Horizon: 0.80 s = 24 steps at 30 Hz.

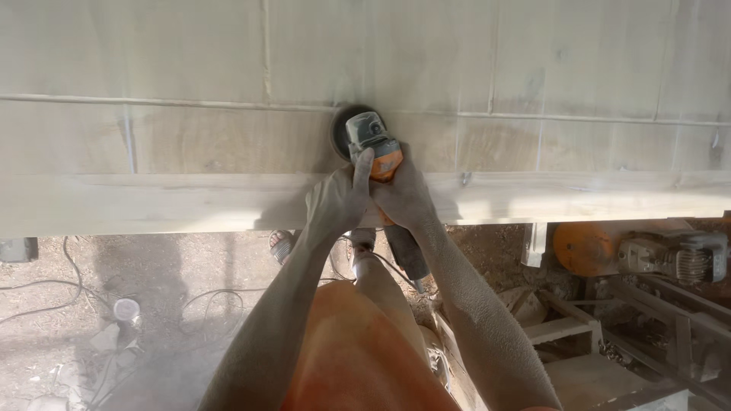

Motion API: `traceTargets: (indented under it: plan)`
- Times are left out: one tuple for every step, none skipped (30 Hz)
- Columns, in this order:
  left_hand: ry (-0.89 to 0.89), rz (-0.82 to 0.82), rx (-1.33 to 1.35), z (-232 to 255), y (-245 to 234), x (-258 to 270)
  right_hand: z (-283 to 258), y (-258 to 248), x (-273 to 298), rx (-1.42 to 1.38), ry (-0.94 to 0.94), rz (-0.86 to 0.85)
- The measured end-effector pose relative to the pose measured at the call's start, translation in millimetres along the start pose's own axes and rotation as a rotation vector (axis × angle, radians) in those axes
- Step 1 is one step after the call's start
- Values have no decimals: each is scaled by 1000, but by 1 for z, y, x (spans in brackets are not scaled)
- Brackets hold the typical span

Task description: The person uses an orbital sander to smooth the surface of a large wooden panel. They move the sander across the panel in overlapping passes while occasionally wiping away dust with their hand.

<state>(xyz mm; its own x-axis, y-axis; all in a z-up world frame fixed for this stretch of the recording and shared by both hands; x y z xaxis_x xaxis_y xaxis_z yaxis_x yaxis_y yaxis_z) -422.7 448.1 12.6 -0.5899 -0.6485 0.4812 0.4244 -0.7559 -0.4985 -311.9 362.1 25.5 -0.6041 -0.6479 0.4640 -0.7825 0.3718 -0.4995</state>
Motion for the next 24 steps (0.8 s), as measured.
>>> traceTargets:
  plan:
    - [-5, -10, -10, 11, 15, -3, 7, -17, -2, 7, 8, 16]
    - [-10, -19, -19, 21, 30, -5, 13, -33, -3, 13, 16, 33]
    - [-12, -30, -32, 31, 43, -9, 21, -47, -6, 37, 56, 39]
    - [20, -39, -28, 42, 55, -13, 29, -59, -9, 60, 95, 45]
    - [43, -48, -21, 51, 66, -16, 40, -70, -9, 87, 137, 41]
    - [66, -57, -13, 60, 78, -18, 50, -81, -8, 29, 136, 51]
    - [52, -115, -25, 68, 95, -21, 59, -92, -10, -24, 125, 57]
    - [38, -173, -37, 77, 114, -24, 70, -103, -12, -77, 115, 62]
    - [24, -236, -49, 85, 134, -26, 82, -117, -15, -90, 116, 65]
    - [24, -261, -95, 97, 154, -29, 94, -132, -17, -102, 117, 68]
    - [31, -292, -141, 111, 178, -31, 109, -150, -17, -114, 121, 80]
    - [39, -323, -187, 117, 196, -32, 124, -167, -15, -104, 138, 69]
    - [150, -262, -244, 125, 205, -33, 138, -186, -14, -91, 150, 56]
    - [262, -200, -301, 131, 215, -28, 159, -209, -11, -83, 249, 84]
    - [371, -143, -358, 135, 228, -21, 182, -230, -3, -79, 355, 110]
    - [615, 14, -457, 138, 223, -15, 203, -253, 3, -83, 439, 161]
    - [875, 179, -557, 136, 210, -9, 223, -276, 6, -98, 516, 222]
    - [766, 42, -680, 105, 204, -21, 236, -295, 11, -158, 470, 224]
    - [648, -103, -795, 67, 188, -28, 251, -313, 18, -217, 435, 226]
    - [598, -30, -607, 56, 155, -42, 268, -330, 18, -249, 435, 238]
    - [600, 56, -613, 45, 124, -50, 289, -343, 28, -278, 455, 251]
    - [602, 143, -616, 42, 105, -57, 308, -356, 41, -307, 473, 264]
    - [542, 177, -621, 41, 105, -64, 317, -369, 47, -279, 415, 247]
    - [481, 210, -627, 39, 104, -69, 323, -375, 59, -252, 357, 230]
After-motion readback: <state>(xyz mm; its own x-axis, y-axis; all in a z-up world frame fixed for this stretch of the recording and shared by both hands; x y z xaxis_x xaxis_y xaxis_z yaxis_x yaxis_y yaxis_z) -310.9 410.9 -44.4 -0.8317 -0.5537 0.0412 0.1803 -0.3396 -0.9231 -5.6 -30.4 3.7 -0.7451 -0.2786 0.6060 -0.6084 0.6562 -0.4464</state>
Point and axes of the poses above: each hand's wrist, its own x-axis away from the middle knuckle, its own y-axis out of the palm, z = x × y, the point moved 8 cm from there along -x, towards the middle knuckle, and after that the axes turned 2 degrees about z, right-handed, at the moved point
